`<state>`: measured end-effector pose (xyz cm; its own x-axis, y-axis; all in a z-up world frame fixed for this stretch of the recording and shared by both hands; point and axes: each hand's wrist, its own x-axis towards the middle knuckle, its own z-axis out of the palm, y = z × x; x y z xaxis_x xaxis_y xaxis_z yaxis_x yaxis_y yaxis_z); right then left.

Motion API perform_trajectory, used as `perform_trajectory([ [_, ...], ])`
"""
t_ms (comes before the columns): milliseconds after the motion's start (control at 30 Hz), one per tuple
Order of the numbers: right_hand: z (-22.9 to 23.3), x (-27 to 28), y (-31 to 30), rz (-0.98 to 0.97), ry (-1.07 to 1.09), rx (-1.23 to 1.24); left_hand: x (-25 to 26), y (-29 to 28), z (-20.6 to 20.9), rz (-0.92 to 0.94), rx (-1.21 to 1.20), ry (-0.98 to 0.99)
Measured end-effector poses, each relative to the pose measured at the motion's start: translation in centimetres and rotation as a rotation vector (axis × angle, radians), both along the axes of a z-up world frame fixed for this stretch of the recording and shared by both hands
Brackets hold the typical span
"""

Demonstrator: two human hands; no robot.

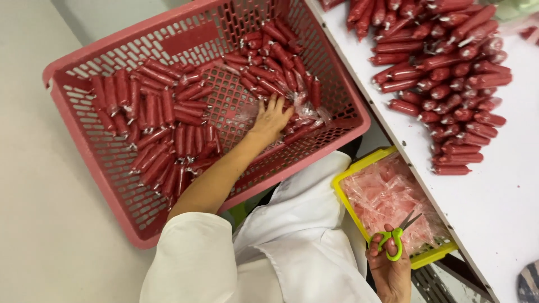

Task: Trimming the excess plastic from the ends of packaged sausages using scissors and placing them into a red plastic crate.

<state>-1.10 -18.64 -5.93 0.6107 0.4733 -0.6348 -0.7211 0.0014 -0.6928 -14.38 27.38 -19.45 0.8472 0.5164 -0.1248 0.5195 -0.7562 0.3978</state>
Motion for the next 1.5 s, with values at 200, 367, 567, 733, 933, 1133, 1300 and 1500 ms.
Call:
perform_trajectory([
  [200, 0.5, -1.1, -0.3, -0.052, -0.07, -0.067, 0.4, 0.2, 0.6, 0.107, 0.154, 0.125],
  [367, -0.8, -0.9, -0.3, -0.158, -0.153, 0.001, 0.0, -0.7, -0.6, 0.03, 0.15, -0.166],
  [567, -2.9, 2.3, -1.8, -0.356, -0.312, 0.125, 0.4, -0.1, -3.7, 0.143, -0.138, -0.258],
  [733, -1.4, 4.8, -3.5, -0.521, -0.277, 0.305, -1.0, 2.0, -7.6, 0.815, -1.242, -0.746],
  [933, 0.3, 2.2, -2.2, -0.396, -0.487, -0.02, 0.6, -0.8, 4.9, 0.71, -1.751, -1.055],
  [1133, -1.9, -1.7, -2.9, -0.038, -0.55, -0.033, 7.5, -13.7, 13.8, 0.084, -1.864, -0.739],
  [1300, -1.1, -2.3, -3.9, 0.025, -0.687, -0.203, 12.1, -21.9, 13.1, -0.054, -1.705, -0.427],
  [1500, -2.1, -2.2, -6.0, 0.002, -0.651, -0.177, 13.9, -24.5, 15.3, -0.244, -1.507, -0.218],
])
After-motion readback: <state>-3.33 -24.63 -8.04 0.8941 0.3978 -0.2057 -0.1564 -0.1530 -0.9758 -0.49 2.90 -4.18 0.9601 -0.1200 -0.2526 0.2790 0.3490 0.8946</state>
